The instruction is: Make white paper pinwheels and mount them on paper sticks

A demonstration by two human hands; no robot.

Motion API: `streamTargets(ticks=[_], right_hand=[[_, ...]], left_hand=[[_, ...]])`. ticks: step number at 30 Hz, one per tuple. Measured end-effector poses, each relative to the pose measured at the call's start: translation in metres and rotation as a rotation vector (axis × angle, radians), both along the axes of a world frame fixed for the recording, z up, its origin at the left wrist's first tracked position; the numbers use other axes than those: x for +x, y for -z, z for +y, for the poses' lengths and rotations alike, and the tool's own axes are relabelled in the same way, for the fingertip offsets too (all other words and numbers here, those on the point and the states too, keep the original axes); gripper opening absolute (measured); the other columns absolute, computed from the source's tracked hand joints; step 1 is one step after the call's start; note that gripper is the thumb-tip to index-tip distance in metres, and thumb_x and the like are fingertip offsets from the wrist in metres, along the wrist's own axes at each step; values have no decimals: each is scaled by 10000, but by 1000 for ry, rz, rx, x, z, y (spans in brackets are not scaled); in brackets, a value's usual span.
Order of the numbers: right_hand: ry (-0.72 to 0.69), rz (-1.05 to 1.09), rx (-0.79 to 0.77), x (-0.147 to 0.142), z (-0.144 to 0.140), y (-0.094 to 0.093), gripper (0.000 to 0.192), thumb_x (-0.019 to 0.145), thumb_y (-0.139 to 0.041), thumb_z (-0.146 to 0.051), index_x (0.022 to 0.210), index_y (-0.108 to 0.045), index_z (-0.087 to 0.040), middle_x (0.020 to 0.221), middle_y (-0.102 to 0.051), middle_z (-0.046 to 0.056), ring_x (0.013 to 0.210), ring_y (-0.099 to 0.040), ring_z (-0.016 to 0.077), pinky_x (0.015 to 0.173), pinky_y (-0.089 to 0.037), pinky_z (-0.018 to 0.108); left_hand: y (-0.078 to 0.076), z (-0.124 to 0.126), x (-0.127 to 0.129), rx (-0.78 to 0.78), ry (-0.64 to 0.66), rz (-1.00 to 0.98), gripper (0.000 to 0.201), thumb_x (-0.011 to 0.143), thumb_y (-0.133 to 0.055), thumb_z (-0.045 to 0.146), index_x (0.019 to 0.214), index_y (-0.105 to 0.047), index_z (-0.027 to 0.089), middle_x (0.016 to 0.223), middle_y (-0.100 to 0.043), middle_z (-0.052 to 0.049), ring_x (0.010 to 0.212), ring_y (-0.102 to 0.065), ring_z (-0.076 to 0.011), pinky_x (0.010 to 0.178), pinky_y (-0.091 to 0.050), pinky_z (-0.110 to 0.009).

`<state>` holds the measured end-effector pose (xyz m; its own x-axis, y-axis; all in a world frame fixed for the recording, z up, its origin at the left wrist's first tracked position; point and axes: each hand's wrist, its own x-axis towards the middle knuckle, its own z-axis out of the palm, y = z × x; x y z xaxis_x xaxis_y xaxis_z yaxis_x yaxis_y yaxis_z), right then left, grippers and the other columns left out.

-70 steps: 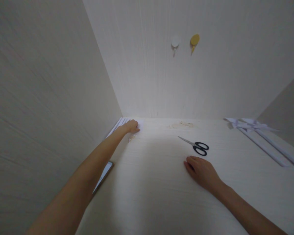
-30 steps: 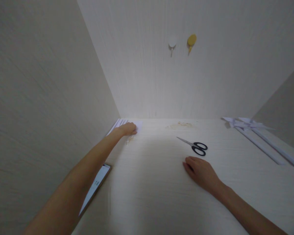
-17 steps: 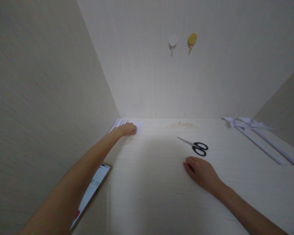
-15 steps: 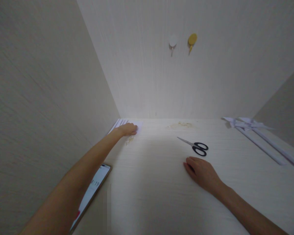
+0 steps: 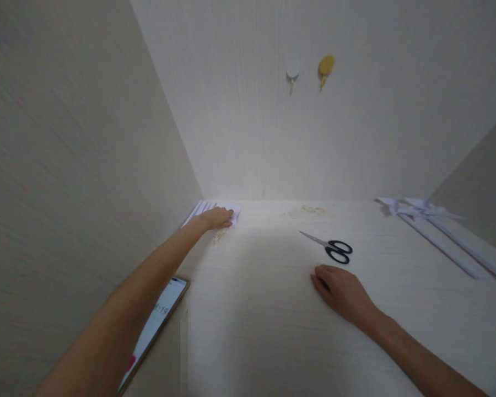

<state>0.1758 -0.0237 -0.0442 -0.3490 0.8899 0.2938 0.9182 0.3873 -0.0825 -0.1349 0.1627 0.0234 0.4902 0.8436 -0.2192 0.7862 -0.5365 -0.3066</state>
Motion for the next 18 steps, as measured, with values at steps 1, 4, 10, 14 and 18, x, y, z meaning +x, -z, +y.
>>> streamTargets(ticks=[1,4,10,14,18], right_hand=[[2,-3,-5,0,0,0,283,850,-353,-236,611,-496,-184,583,-566,11,554,-550,144,525,-310,245],[3,-8,-9,0,0,-1,282,854,-351,-236,619,-498,-183,595,-569,11,563,-554,146,532,-315,247],[0,-9,-3,0,0,1,282,853,-361,-240,608,-489,-183,581,-557,4,560,-548,142,531,-312,246],[-9,-8,5,0,0,2,278,854,-359,-239,615,-489,-184,581,-551,2,557,-541,140,529,-309,247],[-9,1,7,-1,0,1,274,854,-357,-236,620,-490,-184,587,-554,4,562,-544,140,535,-313,246]], left_hand=[[0,1,-1,4,2,-7,312,819,-386,328,1005,-515,113,926,-620,-157,831,-590,-219,702,-403,-298],[1,2,-2,18,2,-30,306,826,-373,320,991,-527,114,909,-625,-160,814,-594,-221,687,-401,-299],[-1,10,-6,28,-3,-82,278,820,-394,333,891,-582,141,873,-646,-129,793,-596,-209,651,-392,-273],[-1,16,-9,28,0,-107,301,832,-366,334,823,-604,151,849,-655,-112,787,-595,-196,672,-389,-268],[0,19,-9,58,-36,-119,316,847,-308,280,902,-576,122,881,-642,-156,805,-594,-219,671,-398,-292]])
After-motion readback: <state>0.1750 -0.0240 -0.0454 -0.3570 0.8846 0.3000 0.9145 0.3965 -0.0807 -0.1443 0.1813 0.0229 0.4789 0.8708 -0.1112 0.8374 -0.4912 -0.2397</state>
